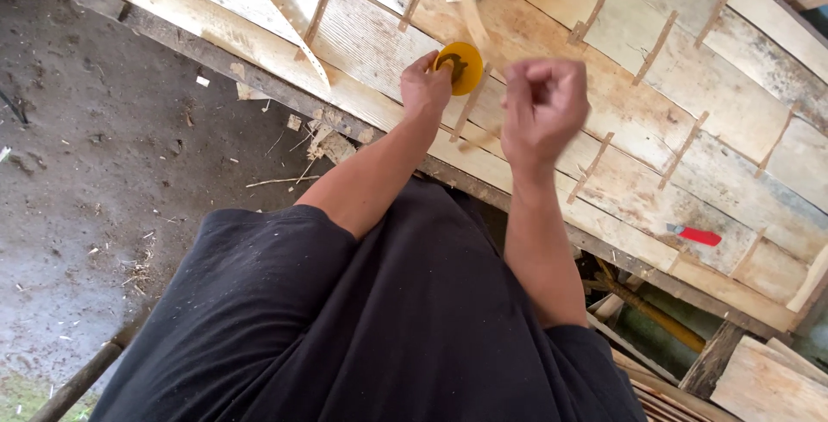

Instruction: Filling gaps between wooden planks on a panel using thin wood strips and glue.

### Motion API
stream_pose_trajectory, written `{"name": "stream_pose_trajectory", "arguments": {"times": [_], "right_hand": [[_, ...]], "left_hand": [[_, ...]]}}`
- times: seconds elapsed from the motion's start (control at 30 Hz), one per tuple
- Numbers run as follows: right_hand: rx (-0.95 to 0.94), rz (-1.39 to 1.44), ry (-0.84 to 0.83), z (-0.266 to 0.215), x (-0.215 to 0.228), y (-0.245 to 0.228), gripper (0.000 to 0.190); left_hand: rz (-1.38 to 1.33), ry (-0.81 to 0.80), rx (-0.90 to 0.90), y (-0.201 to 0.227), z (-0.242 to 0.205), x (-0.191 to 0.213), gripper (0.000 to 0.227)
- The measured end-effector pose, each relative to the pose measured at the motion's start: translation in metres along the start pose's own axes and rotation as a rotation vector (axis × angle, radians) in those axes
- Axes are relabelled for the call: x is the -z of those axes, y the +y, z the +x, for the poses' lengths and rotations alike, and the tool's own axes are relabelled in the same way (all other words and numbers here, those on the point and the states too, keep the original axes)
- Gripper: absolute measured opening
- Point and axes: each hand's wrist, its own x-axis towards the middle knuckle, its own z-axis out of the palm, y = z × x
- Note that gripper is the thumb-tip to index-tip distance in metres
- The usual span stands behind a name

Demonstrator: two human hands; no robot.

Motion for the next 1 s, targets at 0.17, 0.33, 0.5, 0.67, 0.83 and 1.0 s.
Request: {"name": "stream_pose_trajectory", "arguments": {"times": [0.17,0.33,0.5,0.67,0.83,1.0], "right_hand": [[-0.154,0.122,-0.027,0.004,-0.036,0.048,0.024],[0.108,-0.770,-0.141,0.002,-0.052,0.057,0.031],[0.039,-0.772,-0.248,-0.004,-0.057,0.076,0.028],[-0.079,-0.740,-0.264,-0.009,-0.059,0.080,0.022],[-0.092,-0.797,-0.279,-0.012,-0.058,0.085,0.016],[-0.101,-0.788,-0.293,-0.015,-0.056,0.090,0.011]], "left_hand": [[-0.115,-0.078,-0.207,-0.038,0.012,-0.003,0.054],[-0.125,-0.182,-0.183,-0.029,-0.002,0.006,0.067],[-0.106,-0.162,-0.292,-0.033,-0.003,-0.001,0.059],[0.091,-0.039,-0.198,-0.027,-0.005,-0.012,0.056],[0.095,0.064,-0.111,-0.016,-0.011,-0.014,0.063],[0.152,0.085,-0.084,0.009,-0.028,-0.005,0.064]]}}
